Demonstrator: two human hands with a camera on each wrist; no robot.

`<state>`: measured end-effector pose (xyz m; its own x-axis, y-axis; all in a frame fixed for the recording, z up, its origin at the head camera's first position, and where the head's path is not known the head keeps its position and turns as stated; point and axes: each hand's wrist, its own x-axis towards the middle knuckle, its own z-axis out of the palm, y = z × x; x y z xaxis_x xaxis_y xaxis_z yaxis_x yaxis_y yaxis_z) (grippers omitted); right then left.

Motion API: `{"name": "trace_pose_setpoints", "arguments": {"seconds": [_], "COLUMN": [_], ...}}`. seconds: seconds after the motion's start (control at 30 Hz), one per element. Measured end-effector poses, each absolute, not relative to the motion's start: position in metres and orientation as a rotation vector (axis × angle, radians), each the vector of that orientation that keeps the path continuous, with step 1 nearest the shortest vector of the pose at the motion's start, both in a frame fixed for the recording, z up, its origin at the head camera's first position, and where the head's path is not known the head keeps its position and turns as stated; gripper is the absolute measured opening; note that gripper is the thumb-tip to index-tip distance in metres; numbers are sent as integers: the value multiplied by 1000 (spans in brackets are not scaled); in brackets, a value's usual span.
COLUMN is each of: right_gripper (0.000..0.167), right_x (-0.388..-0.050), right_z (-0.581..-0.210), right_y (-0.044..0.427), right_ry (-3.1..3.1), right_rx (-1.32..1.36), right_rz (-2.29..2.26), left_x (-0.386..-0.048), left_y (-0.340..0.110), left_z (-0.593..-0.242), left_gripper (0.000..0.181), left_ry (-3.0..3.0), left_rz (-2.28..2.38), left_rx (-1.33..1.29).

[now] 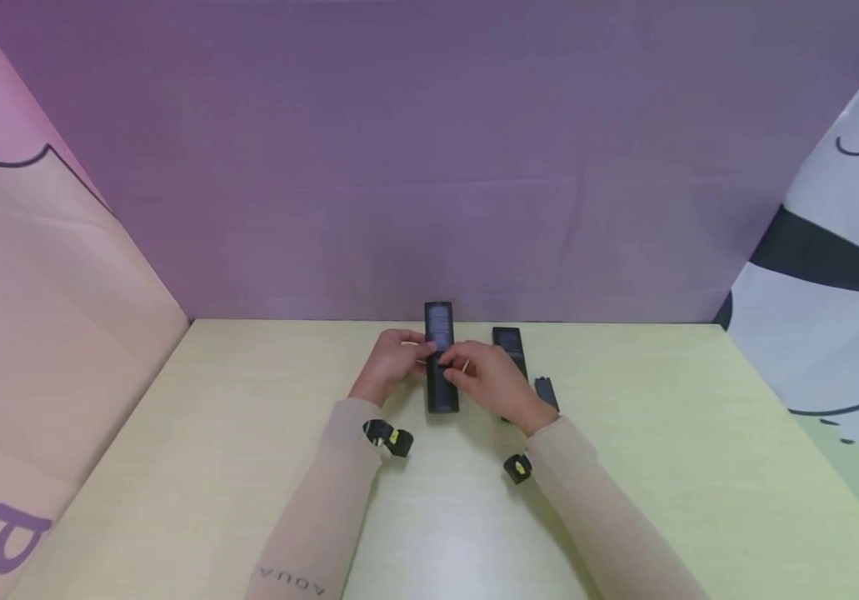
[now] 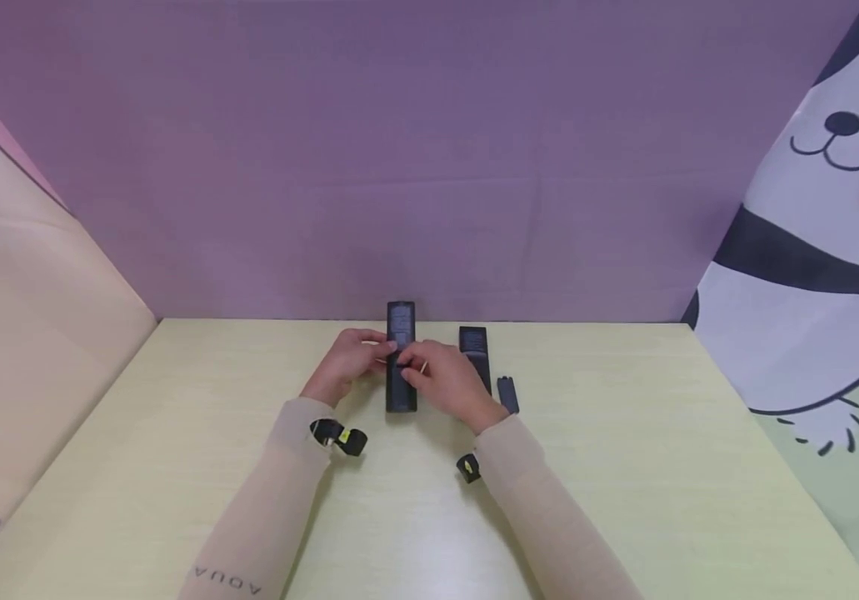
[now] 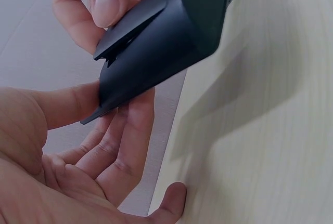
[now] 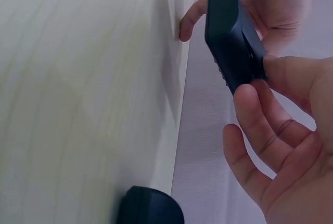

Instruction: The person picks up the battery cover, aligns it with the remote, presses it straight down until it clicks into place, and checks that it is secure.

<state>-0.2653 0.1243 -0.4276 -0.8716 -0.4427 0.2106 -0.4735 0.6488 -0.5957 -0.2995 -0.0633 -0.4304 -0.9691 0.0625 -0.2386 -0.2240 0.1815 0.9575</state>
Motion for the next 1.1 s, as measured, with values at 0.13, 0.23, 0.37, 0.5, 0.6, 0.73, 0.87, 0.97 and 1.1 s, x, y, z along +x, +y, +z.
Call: {"name": "trace_pose_setpoints", "arguments": {"seconds": [0.13, 0.23, 0.37, 0.5, 0.6, 0.73, 0.87, 0.97, 1.1], "right_gripper": [18, 19, 19, 19, 20, 20, 19, 19, 18], "right_x": [-264, -263, -263, -262, -262, -261, -260, -260, -260], "right_z": [-428, -427, -427, -428, -431, -434, -433, -432, -432], "right_y": [124, 123, 123, 121, 121, 120, 120, 121, 122], "right_ry": [-2803, -2804, -2790, -2779, -2779, -2767, -2752, -2748, -2740], "right_rx": [785, 788, 801, 800, 794, 789, 782, 786, 800], "right_rz": [952, 914, 889, 877, 860, 839, 828, 814, 793], "left_x": [-298, -297, -298, -298, -298, -297, -296, -297, -297], "left_y": [-63, -63, -63, -63, -63, -64, -64, -64, -63], "left_z": [-430, -429, -428, -429, -429, -428, -427, -428, -428], "left_gripper": [28, 29, 29, 29, 28, 30, 30, 30, 30], "left_ry": [2227, 2231, 2236, 2223, 2217, 2216, 2229, 2234, 2231], "left_rz": [1876, 1873, 1870, 1880, 1886, 1884, 1867, 1868, 1877], "left_rx": [-153, -158, -166, -167, -166, -173, -177, -169, -164]}}
